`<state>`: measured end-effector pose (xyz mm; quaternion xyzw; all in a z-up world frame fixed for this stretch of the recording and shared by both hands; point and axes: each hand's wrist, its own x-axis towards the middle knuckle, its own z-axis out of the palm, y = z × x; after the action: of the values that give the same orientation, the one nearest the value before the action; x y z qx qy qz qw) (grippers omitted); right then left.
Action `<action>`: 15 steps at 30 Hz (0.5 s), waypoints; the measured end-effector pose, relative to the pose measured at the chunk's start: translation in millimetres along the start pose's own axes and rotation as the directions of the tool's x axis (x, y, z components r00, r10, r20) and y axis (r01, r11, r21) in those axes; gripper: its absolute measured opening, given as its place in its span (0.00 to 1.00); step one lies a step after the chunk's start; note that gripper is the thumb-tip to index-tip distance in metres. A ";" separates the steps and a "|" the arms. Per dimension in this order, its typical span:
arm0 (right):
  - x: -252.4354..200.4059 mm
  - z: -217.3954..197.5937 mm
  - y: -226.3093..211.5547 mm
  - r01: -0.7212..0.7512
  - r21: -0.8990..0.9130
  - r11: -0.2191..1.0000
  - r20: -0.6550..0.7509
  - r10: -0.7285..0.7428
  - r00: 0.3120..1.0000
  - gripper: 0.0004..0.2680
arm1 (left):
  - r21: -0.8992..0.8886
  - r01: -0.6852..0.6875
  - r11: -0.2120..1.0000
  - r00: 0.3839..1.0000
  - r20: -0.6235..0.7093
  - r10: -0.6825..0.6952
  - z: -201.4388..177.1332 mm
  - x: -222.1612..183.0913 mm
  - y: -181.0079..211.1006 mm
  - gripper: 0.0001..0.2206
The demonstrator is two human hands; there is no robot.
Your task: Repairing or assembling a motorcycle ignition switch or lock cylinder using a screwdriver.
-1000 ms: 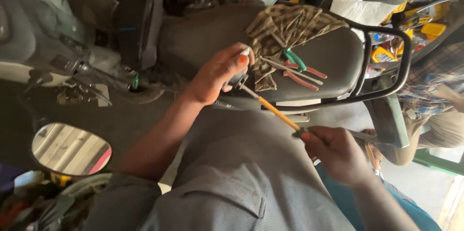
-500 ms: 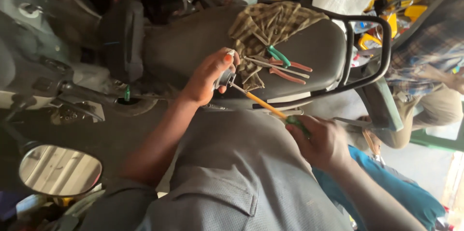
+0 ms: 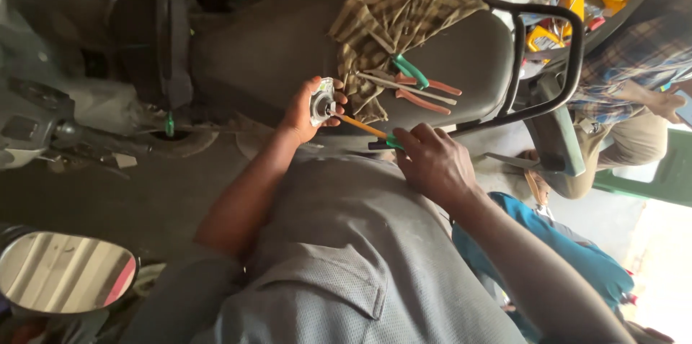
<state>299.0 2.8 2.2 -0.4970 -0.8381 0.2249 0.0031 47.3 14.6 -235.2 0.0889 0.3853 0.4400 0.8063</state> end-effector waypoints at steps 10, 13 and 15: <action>32.9 24.4 -4.9 0.211 -0.147 0.966 0.221 -0.176 0.959 0.17 | -0.053 -0.005 0.999 1.000 0.001 0.005 -41.7 32.5 -20.1 0.26; 38.4 34.6 -2.6 0.090 -0.049 0.995 0.203 -0.078 0.976 0.16 | -0.007 -0.022 1.000 1.000 0.002 0.022 -45.1 37.0 -20.1 0.26; 33.4 51.8 11.2 0.003 0.017 1.000 0.201 -0.006 0.980 0.15 | 0.016 -0.019 1.000 1.000 -0.002 0.019 -46.7 36.0 -24.3 0.26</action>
<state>279.5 15.8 -55.9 -0.4697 -0.8334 0.2809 -0.0768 41.6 19.0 -298.5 0.0985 0.3890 0.4444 0.8010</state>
